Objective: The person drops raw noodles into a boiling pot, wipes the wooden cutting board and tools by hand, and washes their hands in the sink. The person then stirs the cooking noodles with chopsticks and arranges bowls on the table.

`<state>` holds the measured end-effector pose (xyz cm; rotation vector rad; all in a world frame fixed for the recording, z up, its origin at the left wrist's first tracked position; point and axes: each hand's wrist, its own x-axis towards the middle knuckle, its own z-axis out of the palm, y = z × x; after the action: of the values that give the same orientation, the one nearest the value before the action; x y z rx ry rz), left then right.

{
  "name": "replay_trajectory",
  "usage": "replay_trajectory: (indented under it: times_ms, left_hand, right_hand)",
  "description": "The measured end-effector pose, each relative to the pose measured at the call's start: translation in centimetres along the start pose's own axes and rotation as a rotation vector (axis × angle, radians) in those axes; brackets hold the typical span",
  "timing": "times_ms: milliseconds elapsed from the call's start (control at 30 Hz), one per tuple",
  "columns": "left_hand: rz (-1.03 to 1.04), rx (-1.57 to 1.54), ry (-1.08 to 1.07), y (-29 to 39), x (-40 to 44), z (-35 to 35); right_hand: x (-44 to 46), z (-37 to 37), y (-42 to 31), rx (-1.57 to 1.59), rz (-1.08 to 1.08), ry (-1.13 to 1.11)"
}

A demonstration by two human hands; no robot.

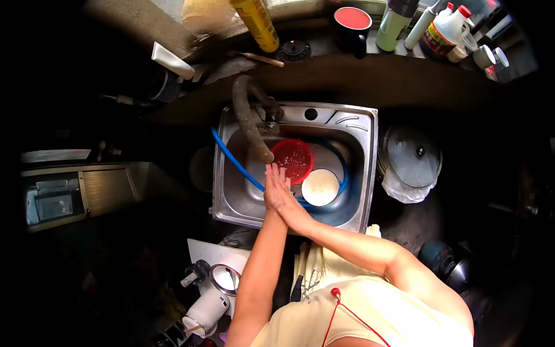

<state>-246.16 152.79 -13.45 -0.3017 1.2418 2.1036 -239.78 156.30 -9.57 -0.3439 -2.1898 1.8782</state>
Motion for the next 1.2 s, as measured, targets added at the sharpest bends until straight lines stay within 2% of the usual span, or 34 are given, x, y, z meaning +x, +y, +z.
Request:
replay_trajectory:
  times_ms: [33, 67, 133, 167, 200, 267, 300, 400, 433, 467, 500, 533, 600, 667, 733, 767, 800, 867, 900, 933, 967, 1000, 1033, 1067, 1133, 1167, 1200]
  left_hand:
    - [-0.025, 0.008, 0.01, -0.4, -0.1, 0.2]
    - [-0.055, 0.022, 0.025, -0.8, -0.9, 0.2]
    - [-0.148, -0.011, -0.155, -1.5, -3.5, 2.1]
    - [-0.268, 0.015, -0.018, -1.4, -5.2, 3.5]
    - [-0.231, 0.008, -0.047, -1.4, -5.4, 3.6]
    - [-0.285, 0.099, 0.092, 0.1, -4.6, 3.6]
    - [-0.293, 0.097, 0.091, 0.0, -4.0, 2.6]
    - [0.442, 0.944, -0.073, -0.7, -1.7, -0.3]
    - [0.437, 0.95, -0.079, -1.3, -1.9, -0.9]
    - [0.232, 0.499, -0.097, -1.3, -2.8, 0.2]
    - [0.023, 0.048, -0.105, -1.3, -3.8, 1.2]
    - [-0.036, -0.181, -0.108, -1.0, -4.7, 1.8]
    - [-0.197, -0.461, 0.048, -1.5, -6.1, 2.1]
    - [-0.09, -0.183, -0.035, -1.4, -7.3, 3.8]
    - [0.021, 0.203, -0.047, -2.2, -7.1, 3.1]
    - [0.127, 0.7, -0.102, -2.2, -6.5, 2.0]
    - [0.13, 0.699, -0.1, -2.4, -5.7, 0.3]
    - [0.446, 1.407, -0.428, -2.7, -4.5, -2.7]
    - [0.301, 1.218, -0.436, -1.8, -4.3, -1.8]
    - [-0.088, 0.981, -0.488, -2.3, -2.7, -4.7]
    - [-0.171, 0.581, -0.348, -1.0, -3.3, -3.5]
    - [-0.236, 0.182, -0.202, 0.4, -3.5, -2.3]
    - [-0.239, -0.125, -0.195, 0.6, -2.7, -2.9]
    - [-0.231, -0.121, -0.183, 0.9, -2.4, -3.3]
    - [-0.31, -0.553, -0.186, 1.4, -2.1, -4.1]
    - [-0.31, -0.494, -0.2, 1.4, -1.8, -4.4]
    - [-0.312, -0.491, -0.203, 1.4, -1.5, -4.7]
  right_hand:
    - [-0.2, -0.2, -0.5, -0.037, -0.036, -0.014]
    - [0.2, -0.3, 0.6, 0.023, 0.051, 0.012]
    - [1.3, -0.8, 4.2, 0.422, 0.366, 0.122]
    - [1.5, -1.1, 4.9, 0.555, 0.458, 0.156]
    - [1.5, -1.4, 4.0, 0.626, 0.491, 0.173]
    - [0.3, -1.0, 0.7, 0.693, 0.437, 0.159]
    - [-0.4, -0.9, -1.4, 0.723, 0.389, 0.116]
    - [-0.6, -0.5, -2.1, 0.834, 0.435, 0.12]
    - [0.1, -0.2, -0.8, 0.935, 0.51, 0.203]
    - [0.9, 0.0, 0.9, 1.033, 0.583, 0.287]
    - [2.4, -1.4, 1.4, 1.319, 0.785, 0.137]
    - [2.8, -2.5, 1.4, 1.456, 0.828, 0.18]
    - [3.9, -3.6, 4.2, 1.943, 0.56, -0.291]
    - [3.3, -3.6, 4.7, 1.901, 0.575, -0.251]
    - [3.0, -3.7, 5.1, 1.871, 0.66, -0.063]
    - [2.9, -3.6, 5.5, 1.796, 0.783, 0.048]
    - [2.8, -3.5, 5.9, 1.795, 0.783, 0.043]
    - [2.3, -3.0, 6.7, 1.289, 0.806, 0.318]
    - [1.6, -2.2, 8.4, 1.094, 0.855, 0.427]
    - [0.8, -1.3, 12.6, 0.893, 0.908, 0.471]
    - [-0.7, -0.8, 17.6, 0.782, 0.817, 0.464]
    - [-1.2, 0.0, 20.4, 0.54, 0.866, 0.735]
    - [-1.4, 0.4, 21.7, 0.419, 0.881, 0.86]
    - [-1.6, 0.8, 23.1, 0.29, 0.901, 0.979]
    - [-1.7, 0.7, 24.6, -0.158, 1.023, 0.927]
    - [-1.4, 0.3, 23.4, 0.459, 0.943, 0.801]
    - [-1.2, -0.1, 22.4, 1.01, 0.985, 0.649]
